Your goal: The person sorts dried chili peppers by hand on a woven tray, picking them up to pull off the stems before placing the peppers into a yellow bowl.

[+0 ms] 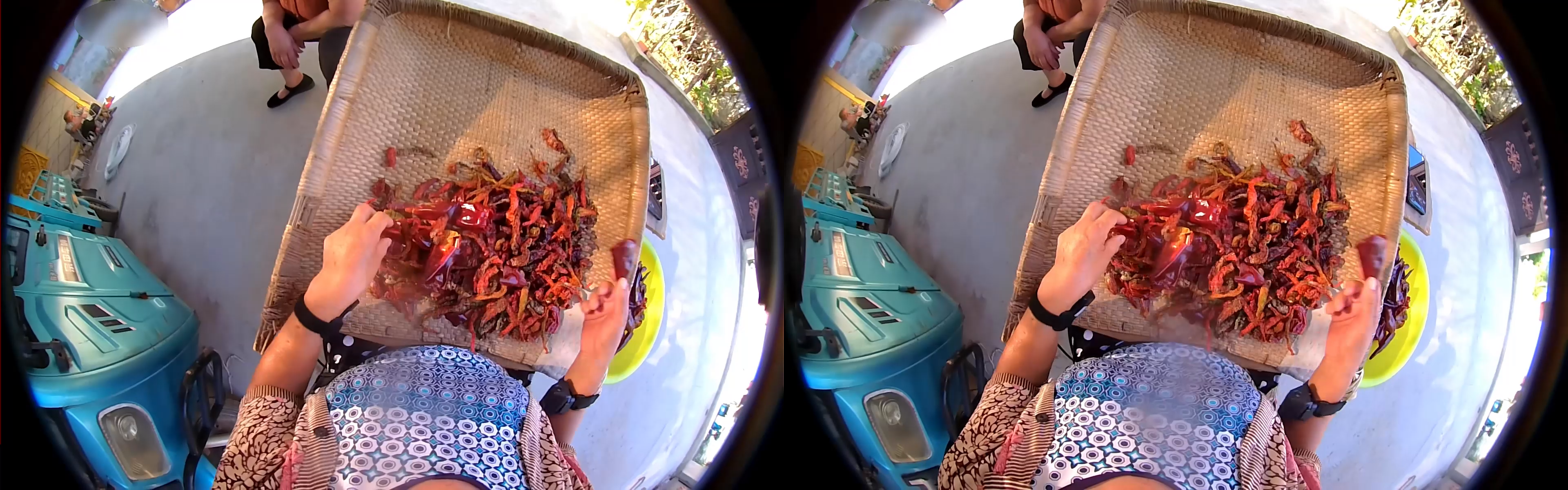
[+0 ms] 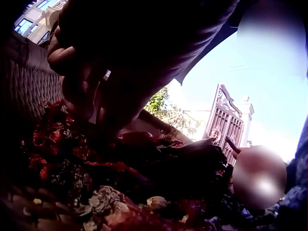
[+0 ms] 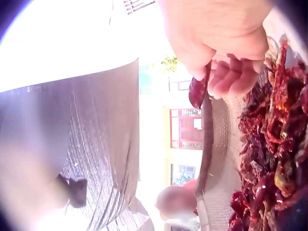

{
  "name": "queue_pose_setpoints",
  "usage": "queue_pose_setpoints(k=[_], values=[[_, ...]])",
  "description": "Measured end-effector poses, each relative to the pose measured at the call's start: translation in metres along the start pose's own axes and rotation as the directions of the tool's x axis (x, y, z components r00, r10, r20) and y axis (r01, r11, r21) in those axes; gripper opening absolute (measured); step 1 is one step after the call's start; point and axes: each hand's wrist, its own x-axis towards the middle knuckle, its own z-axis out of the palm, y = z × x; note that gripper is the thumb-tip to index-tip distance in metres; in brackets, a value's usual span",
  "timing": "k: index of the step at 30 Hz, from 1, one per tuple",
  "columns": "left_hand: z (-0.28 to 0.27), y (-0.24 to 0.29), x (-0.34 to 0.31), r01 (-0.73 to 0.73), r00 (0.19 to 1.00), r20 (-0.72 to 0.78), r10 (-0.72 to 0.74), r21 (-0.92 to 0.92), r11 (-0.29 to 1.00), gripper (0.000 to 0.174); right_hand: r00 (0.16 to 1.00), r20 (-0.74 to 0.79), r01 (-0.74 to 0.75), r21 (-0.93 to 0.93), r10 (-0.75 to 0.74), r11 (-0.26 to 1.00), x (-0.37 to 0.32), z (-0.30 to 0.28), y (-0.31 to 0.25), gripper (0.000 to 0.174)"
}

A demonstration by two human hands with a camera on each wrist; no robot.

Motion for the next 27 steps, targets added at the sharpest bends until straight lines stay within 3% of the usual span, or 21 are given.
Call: queue_pose_setpoints(k=[2,5,8,10,13,16,18,20,21,24,25,27], values=[[0.001,-0.002,0.003,0.005,1.000,0.007,-0.005,0.006,1.000,0.017,0.993,0.071,0.076,0.213,-0.093,0.974,0.019,-0.050,-0.006,0.030],[0.001,-0.004,0.006,-0.017,1.000,0.011,0.017,-0.021,1.000,0.017,0.992,-0.075,0.128,0.440,-0.105,0.889,0.023,-0.059,-0.013,0.031],[-0.008,0.004,0.008,-0.019,0.999,-0.028,0.016,-0.113,0.993,0.018,0.995,-0.021,0.103,0.231,-0.101,0.968,0.020,-0.045,-0.005,0.028],[-0.015,0.013,0.006,0.022,0.999,-0.028,-0.030,-0.245,0.969,0.020,0.989,0.111,0.085,0.083,-0.094,0.993,0.005,-0.006,0.000,0.026],[-0.012,0.022,0.001,0.043,0.994,-0.061,-0.095,-0.579,0.814,0.023,0.952,0.304,0.068,-0.280,0.021,0.957,-0.012,0.043,0.016,0.022],[-0.012,0.029,-0.001,0.001,0.995,-0.082,-0.061,-0.591,0.807,0.026,0.754,0.590,0.022,-0.461,0.288,0.887,-0.021,0.085,0.020,0.024],[-0.011,0.035,-0.004,0.011,0.997,-0.055,-0.063,-0.660,0.751,0.023,0.659,0.653,0.090,-0.560,0.372,0.824,-0.027,0.108,0.026,0.028],[-0.015,0.042,-0.005,-0.006,0.998,-0.053,-0.042,-0.678,0.736,0.021,0.599,0.713,0.305,-0.624,0.365,0.720,-0.026,0.122,0.032,0.032],[-0.015,0.046,-0.007,0.029,0.998,-0.012,-0.055,-0.727,0.686,0.019,0.591,0.729,0.296,-0.594,0.345,0.748,-0.031,0.137,0.027,0.031],[-0.015,0.057,-0.010,0.147,0.989,0.121,-0.083,-0.833,0.534,0.016,0.481,0.792,0.473,-0.596,0.377,0.649,-0.033,0.152,0.030,0.030],[-0.016,0.059,-0.010,0.193,0.981,0.171,-0.090,-0.851,0.489,0.015,0.522,0.782,0.480,-0.600,0.342,0.640,-0.037,0.154,0.038,0.028],[-0.015,0.057,-0.011,0.276,0.961,0.260,-0.096,-0.864,0.421,0.017,0.513,0.782,0.528,-0.613,0.355,0.587,-0.037,0.154,0.046,0.027]])
